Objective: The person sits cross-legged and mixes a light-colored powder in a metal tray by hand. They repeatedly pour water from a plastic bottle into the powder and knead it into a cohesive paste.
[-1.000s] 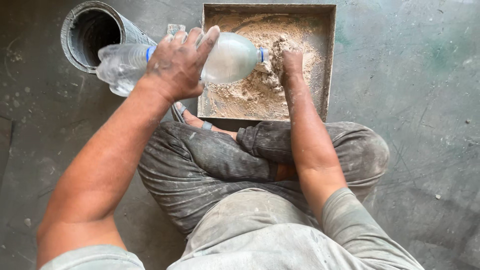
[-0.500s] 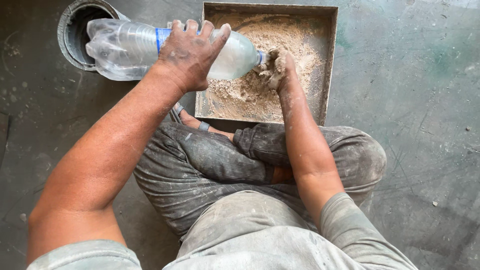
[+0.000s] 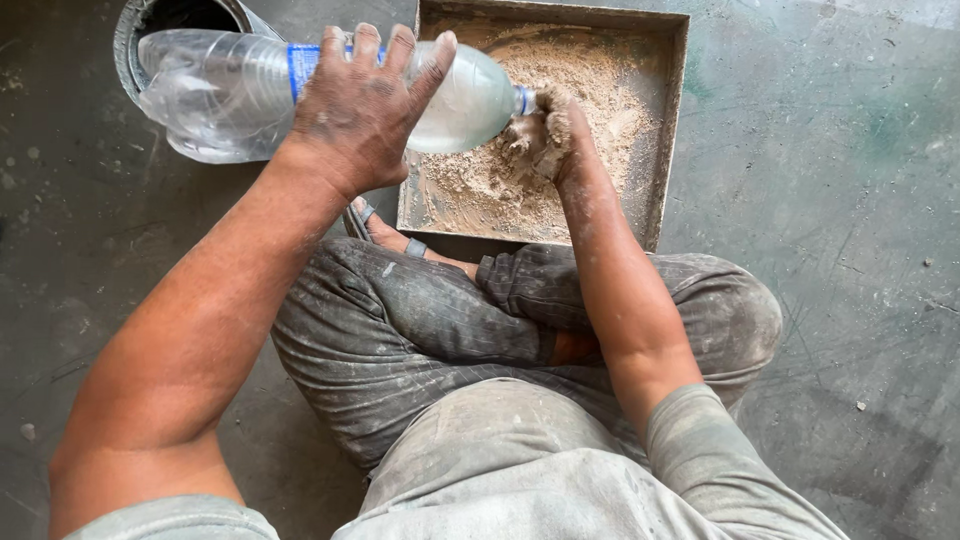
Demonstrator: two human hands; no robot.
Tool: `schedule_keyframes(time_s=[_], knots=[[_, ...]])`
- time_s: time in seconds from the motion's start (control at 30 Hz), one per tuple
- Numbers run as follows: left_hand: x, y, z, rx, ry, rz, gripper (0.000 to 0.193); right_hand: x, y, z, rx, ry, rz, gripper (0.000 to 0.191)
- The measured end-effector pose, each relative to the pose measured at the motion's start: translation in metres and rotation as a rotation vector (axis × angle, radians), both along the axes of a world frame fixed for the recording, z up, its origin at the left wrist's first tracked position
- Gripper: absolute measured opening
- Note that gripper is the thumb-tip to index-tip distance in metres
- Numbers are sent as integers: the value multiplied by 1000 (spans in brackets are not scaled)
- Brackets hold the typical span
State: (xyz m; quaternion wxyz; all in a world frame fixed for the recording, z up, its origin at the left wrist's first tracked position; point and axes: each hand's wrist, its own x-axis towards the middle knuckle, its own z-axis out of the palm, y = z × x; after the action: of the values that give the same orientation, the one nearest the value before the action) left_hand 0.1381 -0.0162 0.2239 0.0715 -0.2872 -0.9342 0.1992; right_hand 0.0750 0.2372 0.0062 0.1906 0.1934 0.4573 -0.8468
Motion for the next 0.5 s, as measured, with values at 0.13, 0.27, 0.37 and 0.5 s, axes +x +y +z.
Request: schedule_keyframes(time_s=[0.13,0.27,0.37,0.5], knots=[[7,-21,-2,261,-46,6,126,-7,-1,8,1,218,-133,54],[11,-29,-21,493,-14,17,128,-16,7,28,547,513,144,38],[8,-22,-34,490,-39,8,125,-12,20,39,761,522,249,36],[9,-14,-31,460,-76,-7,116,3,27,23,332,138,0,26]])
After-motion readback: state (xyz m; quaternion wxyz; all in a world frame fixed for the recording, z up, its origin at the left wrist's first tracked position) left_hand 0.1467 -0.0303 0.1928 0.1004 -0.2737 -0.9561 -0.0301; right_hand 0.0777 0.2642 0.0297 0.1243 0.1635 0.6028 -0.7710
